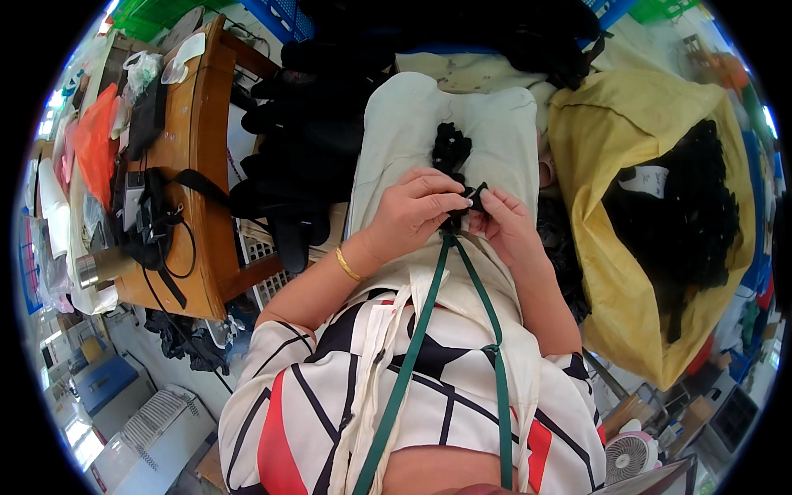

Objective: The person sits on the floor and hand-sews black slip-on shoes using a needle and thread. They repeatedly pull the thread through the shoe material, adjust the shoe position, and occasionally pick up additional shoes from a nearby pile to continue stitching.

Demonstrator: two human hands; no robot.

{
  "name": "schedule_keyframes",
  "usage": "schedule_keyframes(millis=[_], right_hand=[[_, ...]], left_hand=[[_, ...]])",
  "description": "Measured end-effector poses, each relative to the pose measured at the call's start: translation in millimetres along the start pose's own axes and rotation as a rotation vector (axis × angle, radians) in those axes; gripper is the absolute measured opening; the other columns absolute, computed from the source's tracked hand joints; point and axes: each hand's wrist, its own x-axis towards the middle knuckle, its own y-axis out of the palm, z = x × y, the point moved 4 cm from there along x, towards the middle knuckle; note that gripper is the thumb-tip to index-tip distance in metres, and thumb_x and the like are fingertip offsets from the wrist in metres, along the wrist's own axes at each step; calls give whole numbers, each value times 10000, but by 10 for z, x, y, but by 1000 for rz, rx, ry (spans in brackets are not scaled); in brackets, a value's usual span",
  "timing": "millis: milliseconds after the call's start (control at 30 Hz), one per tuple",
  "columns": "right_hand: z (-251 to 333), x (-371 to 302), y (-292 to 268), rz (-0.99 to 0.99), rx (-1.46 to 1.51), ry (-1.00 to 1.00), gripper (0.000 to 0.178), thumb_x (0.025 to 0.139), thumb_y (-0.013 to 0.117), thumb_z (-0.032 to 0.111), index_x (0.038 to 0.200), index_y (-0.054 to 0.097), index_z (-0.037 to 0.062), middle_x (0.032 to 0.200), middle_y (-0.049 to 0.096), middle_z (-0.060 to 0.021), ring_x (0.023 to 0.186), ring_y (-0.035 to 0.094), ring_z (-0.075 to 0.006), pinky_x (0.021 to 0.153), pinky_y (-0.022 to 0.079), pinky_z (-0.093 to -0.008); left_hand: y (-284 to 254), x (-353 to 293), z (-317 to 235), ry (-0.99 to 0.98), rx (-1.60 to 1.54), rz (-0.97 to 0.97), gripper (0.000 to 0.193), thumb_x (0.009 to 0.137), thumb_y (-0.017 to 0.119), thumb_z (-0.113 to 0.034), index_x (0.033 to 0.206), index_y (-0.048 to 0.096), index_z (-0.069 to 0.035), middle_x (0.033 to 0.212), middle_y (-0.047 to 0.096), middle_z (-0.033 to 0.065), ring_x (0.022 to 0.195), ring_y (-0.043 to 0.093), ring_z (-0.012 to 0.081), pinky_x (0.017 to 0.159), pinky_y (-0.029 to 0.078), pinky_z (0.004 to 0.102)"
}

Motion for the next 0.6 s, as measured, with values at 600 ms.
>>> schedule_keyframes(millis=[600], right_hand=[[-144,-145,165,-182,-481,-485,116,966,601,54,1057,659,10,927,600,-11,817,565,-91,739,467,-235]], left_hand=[[90,-141,141,-352,-227,285,142,866,697,-68,999,662,-32,852,634,78,785,583,248,696,472,339]])
